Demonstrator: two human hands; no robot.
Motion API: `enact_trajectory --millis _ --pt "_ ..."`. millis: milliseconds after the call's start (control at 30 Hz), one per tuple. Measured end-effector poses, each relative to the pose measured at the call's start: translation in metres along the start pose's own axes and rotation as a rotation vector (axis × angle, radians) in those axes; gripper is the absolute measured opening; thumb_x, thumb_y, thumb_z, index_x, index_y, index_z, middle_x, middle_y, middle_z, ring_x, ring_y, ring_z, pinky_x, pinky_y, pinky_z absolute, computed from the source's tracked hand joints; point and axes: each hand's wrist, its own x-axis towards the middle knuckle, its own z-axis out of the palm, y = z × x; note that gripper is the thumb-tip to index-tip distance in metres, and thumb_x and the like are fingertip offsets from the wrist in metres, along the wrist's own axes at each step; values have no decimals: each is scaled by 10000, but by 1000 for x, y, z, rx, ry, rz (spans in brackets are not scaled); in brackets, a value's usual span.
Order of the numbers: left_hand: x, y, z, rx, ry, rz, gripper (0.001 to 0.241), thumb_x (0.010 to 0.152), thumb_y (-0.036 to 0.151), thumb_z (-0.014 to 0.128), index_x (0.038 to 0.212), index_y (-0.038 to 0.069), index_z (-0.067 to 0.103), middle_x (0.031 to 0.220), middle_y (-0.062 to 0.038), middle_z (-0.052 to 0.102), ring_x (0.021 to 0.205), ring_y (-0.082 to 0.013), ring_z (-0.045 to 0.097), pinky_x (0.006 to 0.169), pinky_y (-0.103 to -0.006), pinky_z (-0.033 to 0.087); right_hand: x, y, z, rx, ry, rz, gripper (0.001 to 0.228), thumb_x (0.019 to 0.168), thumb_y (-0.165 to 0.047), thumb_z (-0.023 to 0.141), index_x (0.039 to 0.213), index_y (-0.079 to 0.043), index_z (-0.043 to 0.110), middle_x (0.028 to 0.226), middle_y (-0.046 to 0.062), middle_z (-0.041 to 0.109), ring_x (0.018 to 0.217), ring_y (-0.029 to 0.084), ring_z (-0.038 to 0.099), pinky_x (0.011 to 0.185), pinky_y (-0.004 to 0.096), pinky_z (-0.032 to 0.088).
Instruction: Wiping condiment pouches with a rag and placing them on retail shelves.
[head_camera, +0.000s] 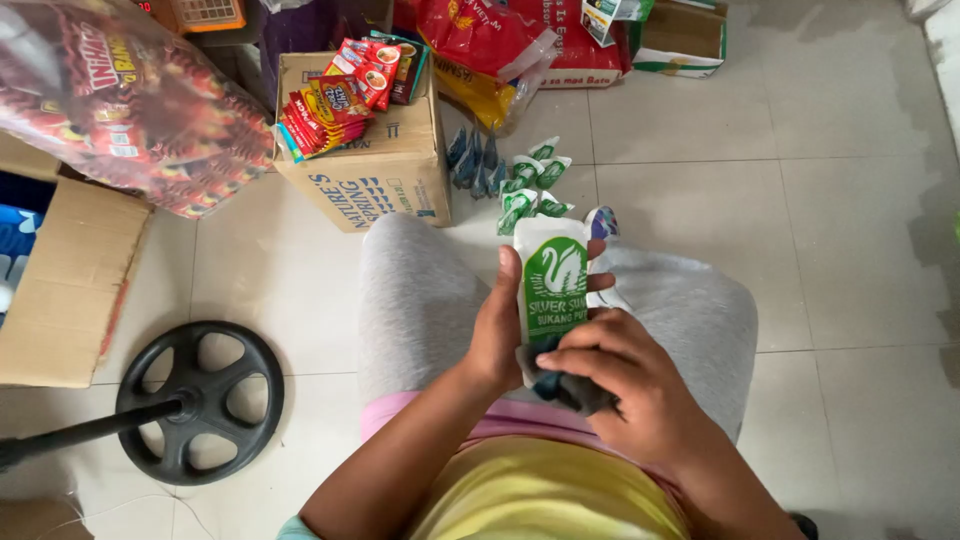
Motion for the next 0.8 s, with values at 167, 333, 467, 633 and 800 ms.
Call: enact_trajectory --millis 167,333,467,633,800 --pt "-9 -5 -7 62 -68 -73 874 1048 702 341 1574 5 393 1575 -176 493 1375 -309 560 1157 -480 461 -1 17 -11 57 149 231 426 706 39 782 1108 -88 726 1109 63 651 1023 198 671 875 329 547" --pt "-6 12 -4 165 10 -139 843 973 685 402 1548 69 376 1527 -156 518 1303 -312 568 1033 -522 490 -8 49 -30 139 237 206 328 813 23 769 1118 -52 674 1180 89 620 1131 193 635 980 328 523" --pt "12 16 -16 77 13 -73 825 961 610 516 1560 65 357 1563 -113 483 1384 -323 519 1096 -525 474 -2 95 -39 379 250 272 222 899 8 729 1099 -44 646 1277 110 634 1198 186 627 1029 322 509" --pt "78 18 -58 28 59 -52 745 952 411 592 1576 88 346 1610 -68 431 1437 -285 460 1154 -493 457 21 182 -6 867 434 559 280 876 3 708 1152 -7 659 1216 138 659 1138 214 628 1008 348 491" --pt "164 -15 -165 -182 348 -311 577 978 425 559 1380 11 556 1205 -197 657 1064 -338 650 879 -502 560 51 274 37 1226 602 677 219 877 -50 660 1080 -11 586 1220 183 698 1131 281 679 1005 422 515"
